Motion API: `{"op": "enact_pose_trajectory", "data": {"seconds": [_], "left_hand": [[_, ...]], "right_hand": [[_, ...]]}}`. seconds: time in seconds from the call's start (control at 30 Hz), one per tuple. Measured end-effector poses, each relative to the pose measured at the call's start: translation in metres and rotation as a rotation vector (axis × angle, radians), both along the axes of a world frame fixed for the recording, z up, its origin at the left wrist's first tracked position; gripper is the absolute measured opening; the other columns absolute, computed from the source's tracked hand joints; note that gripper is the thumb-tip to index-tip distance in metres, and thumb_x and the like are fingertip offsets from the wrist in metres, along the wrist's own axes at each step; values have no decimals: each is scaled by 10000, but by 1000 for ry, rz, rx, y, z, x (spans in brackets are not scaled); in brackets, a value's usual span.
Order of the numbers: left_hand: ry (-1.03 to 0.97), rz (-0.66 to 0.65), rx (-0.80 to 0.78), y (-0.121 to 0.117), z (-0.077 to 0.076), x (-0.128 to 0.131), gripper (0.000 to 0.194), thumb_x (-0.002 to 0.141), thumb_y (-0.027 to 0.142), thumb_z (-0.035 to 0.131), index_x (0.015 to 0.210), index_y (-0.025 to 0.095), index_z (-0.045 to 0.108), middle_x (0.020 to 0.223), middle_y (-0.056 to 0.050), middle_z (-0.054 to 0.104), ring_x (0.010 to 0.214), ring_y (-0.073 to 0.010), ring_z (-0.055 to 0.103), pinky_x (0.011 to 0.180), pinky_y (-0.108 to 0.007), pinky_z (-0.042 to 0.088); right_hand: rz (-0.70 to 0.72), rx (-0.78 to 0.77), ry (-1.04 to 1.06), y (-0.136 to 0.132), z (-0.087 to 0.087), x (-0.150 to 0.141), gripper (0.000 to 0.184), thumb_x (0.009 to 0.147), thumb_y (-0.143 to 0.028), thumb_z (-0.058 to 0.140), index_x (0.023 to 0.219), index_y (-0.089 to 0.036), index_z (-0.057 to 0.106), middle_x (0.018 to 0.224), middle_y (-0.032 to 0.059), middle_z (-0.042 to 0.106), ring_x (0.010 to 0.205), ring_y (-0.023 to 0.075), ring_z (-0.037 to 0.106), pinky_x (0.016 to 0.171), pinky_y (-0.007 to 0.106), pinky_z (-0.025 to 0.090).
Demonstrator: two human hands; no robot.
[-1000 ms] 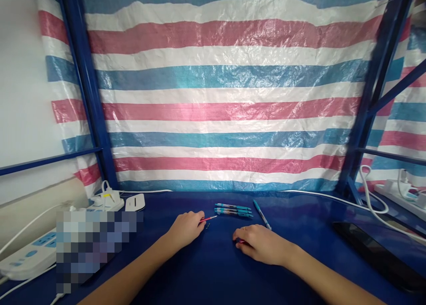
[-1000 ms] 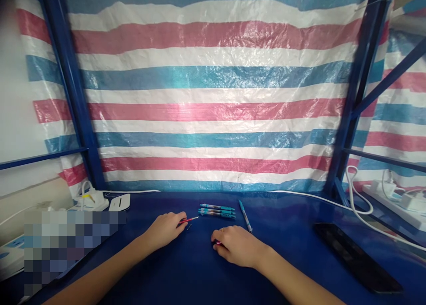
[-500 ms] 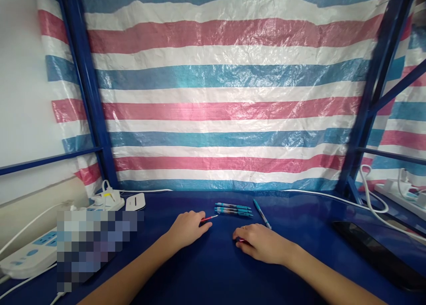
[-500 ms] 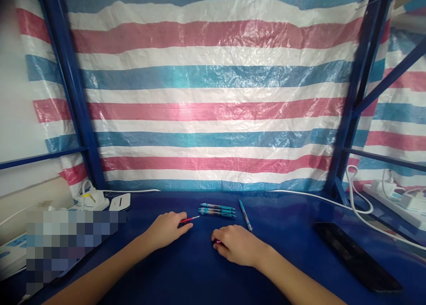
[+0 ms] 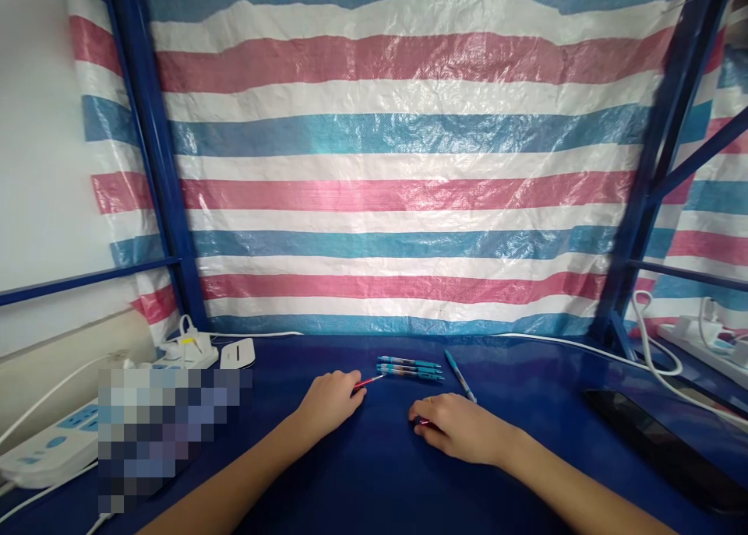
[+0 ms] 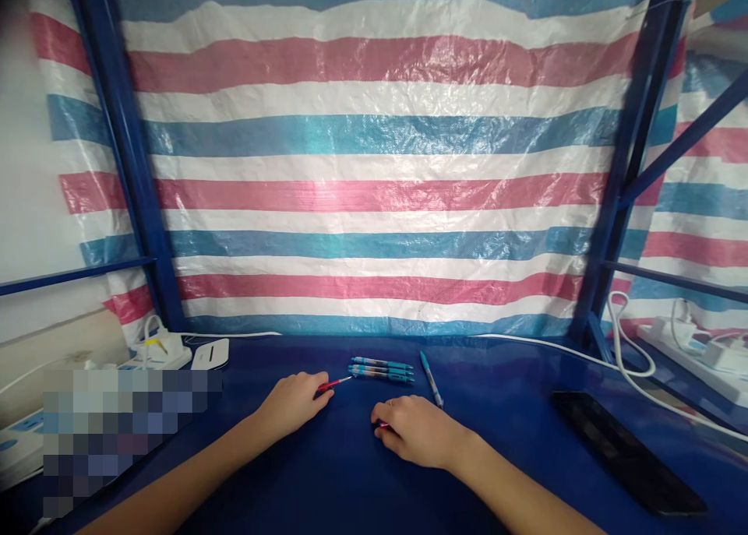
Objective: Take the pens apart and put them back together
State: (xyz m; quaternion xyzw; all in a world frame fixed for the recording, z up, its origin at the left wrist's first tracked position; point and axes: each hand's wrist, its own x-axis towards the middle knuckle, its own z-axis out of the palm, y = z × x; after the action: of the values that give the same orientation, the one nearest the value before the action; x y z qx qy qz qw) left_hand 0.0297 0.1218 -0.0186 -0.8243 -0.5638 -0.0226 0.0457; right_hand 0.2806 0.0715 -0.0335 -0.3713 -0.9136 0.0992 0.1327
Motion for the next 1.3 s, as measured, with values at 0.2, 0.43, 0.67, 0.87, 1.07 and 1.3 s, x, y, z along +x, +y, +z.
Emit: {"op": "enact_pose_trajectory", "data": {"seconds": [0.2, 0.43, 0.67, 0.87, 1.07, 1.3], "left_hand": [[-2, 28, 16, 0, -3, 2, 253, 951, 353, 429, 963, 204, 633, 875, -100, 712, 866, -300, 687, 708, -354, 485], [-40, 52, 88, -7, 14, 0, 430, 951, 551, 394, 987, 171, 591, 862, -126, 710, 847, -338, 685, 691, -378, 479], [61, -385, 60, -41, 19, 18, 245, 996, 255, 315, 875, 210, 523, 775, -28, 694, 703, -238, 685, 585, -288, 425], [95, -559, 50, -47, 1, 24, 208, 997, 224, 352, 844, 207, 491, 799, -8, 687, 651, -226, 673, 536, -288, 416], [99, -510, 16, -36, 0, 17, 235, 1017, 231, 310, 876, 203, 496, 782, -41, 682, 651, -251, 679, 540, -301, 433], [127, -494, 25, -31, -2, 15, 239, 1015, 219, 304, 878, 199, 498, 797, -42, 687, 660, -266, 684, 522, -313, 428]], "right_hand": [[-8, -2, -5, 0, 0, 0, 216, 956, -213, 457, 1107, -202, 612, 1009, 56, 697, 921, 205, 653, 792, 270, 456], [-24, -1, 2, -5, 7, -1, 224, 901, -210, 518, 1093, -168, 625, 1001, 79, 675, 901, 210, 645, 809, 277, 467], [-20, 32, -10, -4, 9, 1, 283, 905, -114, 402, 1079, -148, 623, 1001, 92, 651, 897, 209, 632, 835, 295, 462], [-17, 35, -52, 1, 8, 10, 255, 854, -94, 464, 1038, -170, 623, 955, 65, 641, 861, 201, 628, 776, 272, 458], [-9, 34, -39, 3, 9, 12, 224, 846, -92, 500, 1014, -166, 630, 933, 61, 644, 828, 192, 614, 745, 264, 450], [50, 46, -11, 2, 13, 9, 148, 865, -94, 515, 891, -175, 637, 869, 38, 626, 768, 159, 586, 697, 232, 425]]}}
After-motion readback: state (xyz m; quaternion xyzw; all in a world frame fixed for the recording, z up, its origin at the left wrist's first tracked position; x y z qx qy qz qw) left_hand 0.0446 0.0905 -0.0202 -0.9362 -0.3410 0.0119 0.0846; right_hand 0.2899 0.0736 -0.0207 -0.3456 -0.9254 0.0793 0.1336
